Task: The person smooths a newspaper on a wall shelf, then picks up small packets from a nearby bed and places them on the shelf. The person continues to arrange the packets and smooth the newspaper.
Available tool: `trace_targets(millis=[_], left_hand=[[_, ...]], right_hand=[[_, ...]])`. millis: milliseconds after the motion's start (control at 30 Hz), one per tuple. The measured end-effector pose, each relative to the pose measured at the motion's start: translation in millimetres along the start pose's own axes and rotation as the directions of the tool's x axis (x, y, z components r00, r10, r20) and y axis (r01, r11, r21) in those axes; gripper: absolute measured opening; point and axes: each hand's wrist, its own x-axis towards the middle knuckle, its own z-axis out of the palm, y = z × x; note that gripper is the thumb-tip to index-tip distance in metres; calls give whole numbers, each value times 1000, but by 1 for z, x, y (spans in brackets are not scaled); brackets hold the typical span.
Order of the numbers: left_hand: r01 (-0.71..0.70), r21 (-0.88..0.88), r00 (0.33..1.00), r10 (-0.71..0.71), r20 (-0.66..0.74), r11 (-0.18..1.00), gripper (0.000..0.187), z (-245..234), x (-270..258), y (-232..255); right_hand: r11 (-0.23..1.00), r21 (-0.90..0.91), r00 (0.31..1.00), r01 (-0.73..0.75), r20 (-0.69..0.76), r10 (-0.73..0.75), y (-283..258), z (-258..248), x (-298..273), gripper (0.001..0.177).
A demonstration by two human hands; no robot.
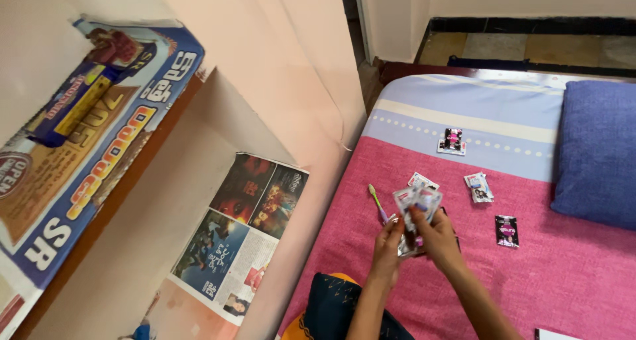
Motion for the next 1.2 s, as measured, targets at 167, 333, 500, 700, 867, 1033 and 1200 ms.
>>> trace_targets(millis=[167,333,500,700,867,1033,1200], left_hand=[[-69,62,994,74,-80,996,33,0,-16,36],[-167,-63,979,158,-129,984,45,13,-46,105],[-295,-241,956,284,-79,925,52,32,-76,136],[-480,-274,874,480,-70,833,48,28,-119,159],[-559,-162,823,520,-229,813,45,13,-150,187],[-621,-139,755,540,-373,772,39,-13,-186,214],[-635,-241,752,514,-413,734,41,-25,-206,224]], right_hand=[[948,61,939,313,127,-319,-19,35,-22,19],[887,21,878,462,129,-461,-50,46,-43,22],[907,160,874,390,246,-420,-72,84,-73,23],[879,212,826,428,304,-475,-96,126,-114,25],[839,301,757,454,366,-541,-92,160,-148,28],[836,143,759,530,360,-543,-91,179,-159,21],[812,-15,710,584,495,-501,-117,218,-207,36]])
